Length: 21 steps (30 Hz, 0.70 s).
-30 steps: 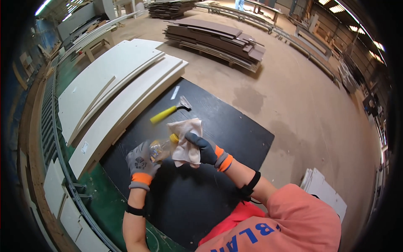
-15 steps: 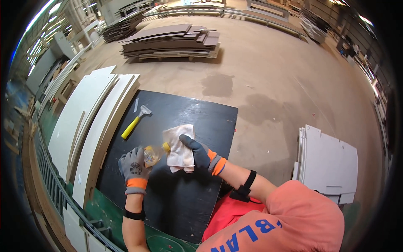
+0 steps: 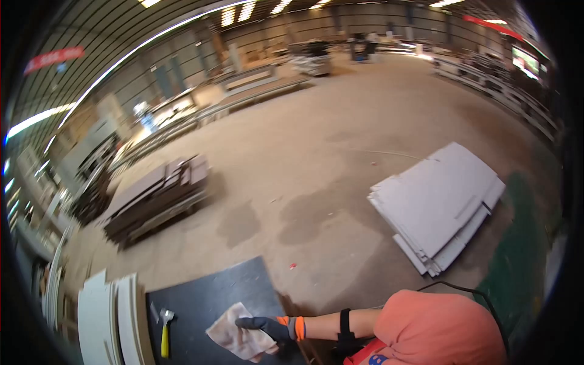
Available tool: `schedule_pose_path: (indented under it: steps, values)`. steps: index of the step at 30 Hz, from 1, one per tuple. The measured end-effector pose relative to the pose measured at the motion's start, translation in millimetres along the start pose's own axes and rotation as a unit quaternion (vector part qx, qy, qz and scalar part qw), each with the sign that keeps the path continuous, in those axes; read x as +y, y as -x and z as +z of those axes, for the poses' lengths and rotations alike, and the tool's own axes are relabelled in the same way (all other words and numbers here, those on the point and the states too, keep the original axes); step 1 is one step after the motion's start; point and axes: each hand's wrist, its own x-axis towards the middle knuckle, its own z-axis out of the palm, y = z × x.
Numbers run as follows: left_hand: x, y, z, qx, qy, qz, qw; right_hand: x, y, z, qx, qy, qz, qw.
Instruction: Cleaning and organizing white wooden furniture panels on a workbench in a workshop.
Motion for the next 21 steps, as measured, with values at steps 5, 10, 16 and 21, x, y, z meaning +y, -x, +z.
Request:
schedule_pose_path:
  steps: [5,10,16,21]
  values:
    - [77,-63,62,0.074,0.141,0.163,0.974,-9,149,-75,0.105,-0.091,-0.108,0.984]
    - [184,-108,81,0.113,0.261,0.304,0.909,46,343,-155,0.148,-0.175,-0.199,0.953]
    - [348,-99,68,0.107,0.387,0.446,0.8,219,551,-190,0.406,-0.266,-0.393,0.781]
    - [496,-26,62,0.07,0.486,0.517,0.701,329,644,-177,0.434,-0.373,-0.444,0.69]
